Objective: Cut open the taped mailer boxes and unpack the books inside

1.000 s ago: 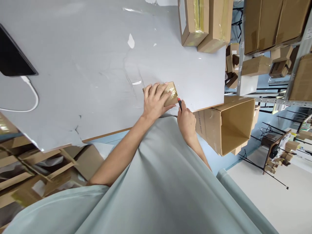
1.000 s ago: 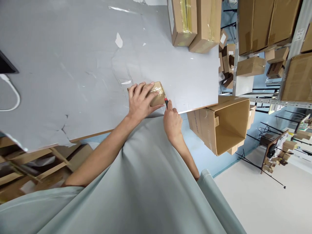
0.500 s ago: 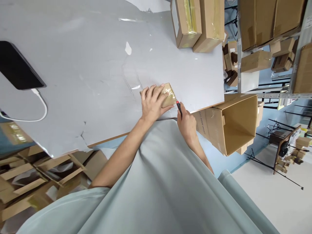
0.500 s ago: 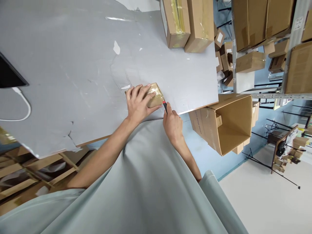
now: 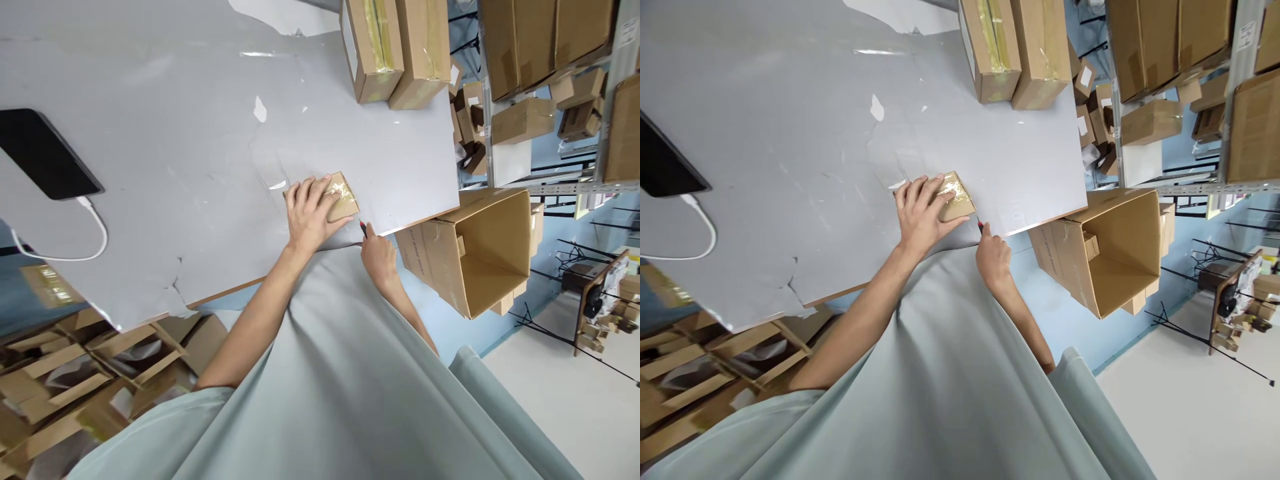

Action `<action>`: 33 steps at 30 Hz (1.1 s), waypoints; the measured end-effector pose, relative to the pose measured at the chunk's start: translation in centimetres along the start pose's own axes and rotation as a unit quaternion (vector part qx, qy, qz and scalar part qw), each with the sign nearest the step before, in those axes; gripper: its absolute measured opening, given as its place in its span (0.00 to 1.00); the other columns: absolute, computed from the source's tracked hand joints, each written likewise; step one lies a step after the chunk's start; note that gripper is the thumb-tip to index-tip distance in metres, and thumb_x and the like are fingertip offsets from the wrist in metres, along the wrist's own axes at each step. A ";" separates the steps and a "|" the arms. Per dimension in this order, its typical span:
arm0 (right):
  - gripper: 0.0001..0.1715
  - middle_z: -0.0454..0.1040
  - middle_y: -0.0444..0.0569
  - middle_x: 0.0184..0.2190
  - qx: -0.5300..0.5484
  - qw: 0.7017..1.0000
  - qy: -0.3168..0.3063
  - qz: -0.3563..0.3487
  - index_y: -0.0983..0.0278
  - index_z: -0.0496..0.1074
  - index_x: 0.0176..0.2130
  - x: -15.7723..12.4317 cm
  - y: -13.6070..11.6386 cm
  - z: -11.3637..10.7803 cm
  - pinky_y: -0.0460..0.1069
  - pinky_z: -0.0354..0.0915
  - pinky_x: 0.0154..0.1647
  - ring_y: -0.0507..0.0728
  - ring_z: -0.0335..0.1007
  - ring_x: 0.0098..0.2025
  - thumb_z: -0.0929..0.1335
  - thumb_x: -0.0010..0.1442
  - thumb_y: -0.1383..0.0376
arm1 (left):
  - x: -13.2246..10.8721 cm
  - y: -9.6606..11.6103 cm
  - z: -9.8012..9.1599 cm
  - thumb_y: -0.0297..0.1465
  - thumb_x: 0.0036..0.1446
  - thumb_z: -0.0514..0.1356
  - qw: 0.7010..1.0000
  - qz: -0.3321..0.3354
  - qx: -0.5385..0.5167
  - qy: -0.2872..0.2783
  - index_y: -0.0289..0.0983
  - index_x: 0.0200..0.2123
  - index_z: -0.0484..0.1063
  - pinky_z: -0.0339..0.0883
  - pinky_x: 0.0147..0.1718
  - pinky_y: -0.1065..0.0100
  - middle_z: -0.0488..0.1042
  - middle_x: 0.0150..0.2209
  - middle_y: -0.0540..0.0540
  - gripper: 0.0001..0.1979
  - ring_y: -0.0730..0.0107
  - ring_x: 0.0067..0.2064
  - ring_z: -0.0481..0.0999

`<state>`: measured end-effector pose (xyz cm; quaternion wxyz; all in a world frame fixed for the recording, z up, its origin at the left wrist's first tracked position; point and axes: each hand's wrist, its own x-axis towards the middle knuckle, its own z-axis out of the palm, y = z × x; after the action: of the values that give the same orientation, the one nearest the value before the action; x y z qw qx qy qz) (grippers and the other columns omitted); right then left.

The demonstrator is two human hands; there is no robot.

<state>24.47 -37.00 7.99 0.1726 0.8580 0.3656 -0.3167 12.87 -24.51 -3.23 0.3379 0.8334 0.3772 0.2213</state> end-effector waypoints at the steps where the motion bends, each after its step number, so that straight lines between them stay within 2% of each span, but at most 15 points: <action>1: 0.32 0.86 0.65 0.53 -0.002 1.000 -0.023 0.006 0.65 0.61 0.80 -0.2 0.6 0.6 0.54 0.76 0.53 0.65 0.87 0.55 0.59 0.83 0.68 | 0.0 0.0 0.0 0.61 0.61 0.72 1.000 0.000 0.003 0.002 0.53 0.61 0.79 0.52 0.77 0.29 0.75 0.75 0.40 0.31 0.32 0.76 0.70; 3: 0.31 0.87 0.64 0.53 0.007 0.999 -0.042 0.017 0.65 0.63 0.79 -0.5 1.6 1.6 0.53 0.75 0.53 0.65 0.88 0.54 0.60 0.83 0.67 | 0.0 0.1 0.0 0.61 0.61 0.72 1.000 -0.001 0.010 0.002 0.53 0.60 0.79 0.52 0.77 0.29 0.75 0.75 0.41 0.31 0.33 0.76 0.70; 5: 0.32 0.87 0.62 0.53 0.031 0.999 -0.012 0.016 0.64 0.60 0.81 -0.9 2.3 2.0 0.52 0.74 0.53 0.64 0.88 0.53 0.59 0.85 0.65 | -0.1 0.1 0.1 0.61 0.61 0.72 1.000 -0.004 0.016 0.001 0.53 0.60 0.79 0.52 0.77 0.30 0.74 0.75 0.41 0.30 0.33 0.76 0.70; 8: 0.34 0.86 0.60 0.58 0.076 0.996 0.048 -0.026 0.61 0.55 0.84 -1.0 2.3 1.3 0.51 0.74 0.54 0.62 0.87 0.53 0.56 0.86 0.61 | -0.2 0.1 0.1 0.61 0.62 0.71 1.000 -0.007 0.023 -0.004 0.52 0.59 0.80 0.52 0.77 0.30 0.74 0.75 0.41 0.30 0.34 0.77 0.69; 11: 0.34 0.85 0.59 0.61 0.112 0.989 0.070 -0.069 0.60 0.55 0.84 -0.5 1.4 -0.1 0.51 0.74 0.56 0.62 0.85 0.55 0.55 0.86 0.61 | -0.2 0.1 0.1 0.59 0.63 0.71 1.000 -0.007 0.028 -0.008 0.52 0.59 0.80 0.51 0.77 0.29 0.73 0.76 0.41 0.28 0.33 0.77 0.69; 16: 0.34 0.85 0.59 0.60 0.116 0.989 0.058 -0.073 0.62 0.55 0.84 0.1 0.1 -1.6 0.52 0.73 0.60 0.62 0.85 0.57 0.56 0.86 0.62 | -0.4 0.0 0.1 0.57 0.63 0.72 1.000 -0.008 0.026 -0.015 0.52 0.61 0.79 0.49 0.77 0.28 0.72 0.77 0.40 0.28 0.32 0.78 0.67; 21: 0.33 0.86 0.59 0.59 0.105 0.990 0.044 -0.083 0.64 0.56 0.83 0.5 0.3 -2.8 0.54 0.74 0.60 0.64 0.86 0.57 0.57 0.86 0.64 | -0.5 -0.3 0.5 0.57 0.63 0.72 1.000 -0.005 0.013 -0.011 0.51 0.62 0.79 0.47 0.78 0.29 0.72 0.77 0.40 0.30 0.32 0.78 0.66; 25: 0.32 0.86 0.58 0.59 0.102 0.988 0.033 -0.107 0.62 0.58 0.82 1.3 0.4 -3.9 0.56 0.75 0.61 0.67 0.85 0.59 0.57 0.86 0.64 | -0.5 -0.6 0.7 0.60 0.62 0.72 1.000 0.010 0.005 0.007 0.49 0.61 0.80 0.49 0.78 0.29 0.73 0.76 0.39 0.32 0.30 0.77 0.68; 30: 0.30 0.87 0.62 0.56 0.045 0.998 0.018 -0.048 0.63 0.62 0.79 0.5 -0.3 -3.8 0.56 0.76 0.57 0.68 0.86 0.58 0.57 0.85 0.64 | -0.4 -0.8 0.8 0.60 0.62 0.72 1.000 0.014 -0.008 0.008 0.50 0.61 0.79 0.49 0.78 0.29 0.73 0.76 0.39 0.32 0.30 0.77 0.68; 33: 0.30 0.87 0.62 0.56 0.036 0.998 0.013 -0.044 0.63 0.61 0.80 -0.4 -0.2 -4.0 0.55 0.76 0.57 0.67 0.86 0.58 0.58 0.85 0.64 | -0.4 -0.8 0.7 0.60 0.61 0.72 1.000 0.012 -0.017 -0.001 0.51 0.61 0.79 0.47 0.79 0.28 0.72 0.77 0.40 0.32 0.30 0.78 0.66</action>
<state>25.78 -34.91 11.18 0.1231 0.8505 0.3940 -0.3260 12.65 -24.70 -4.37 0.3501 0.8320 0.3630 0.2312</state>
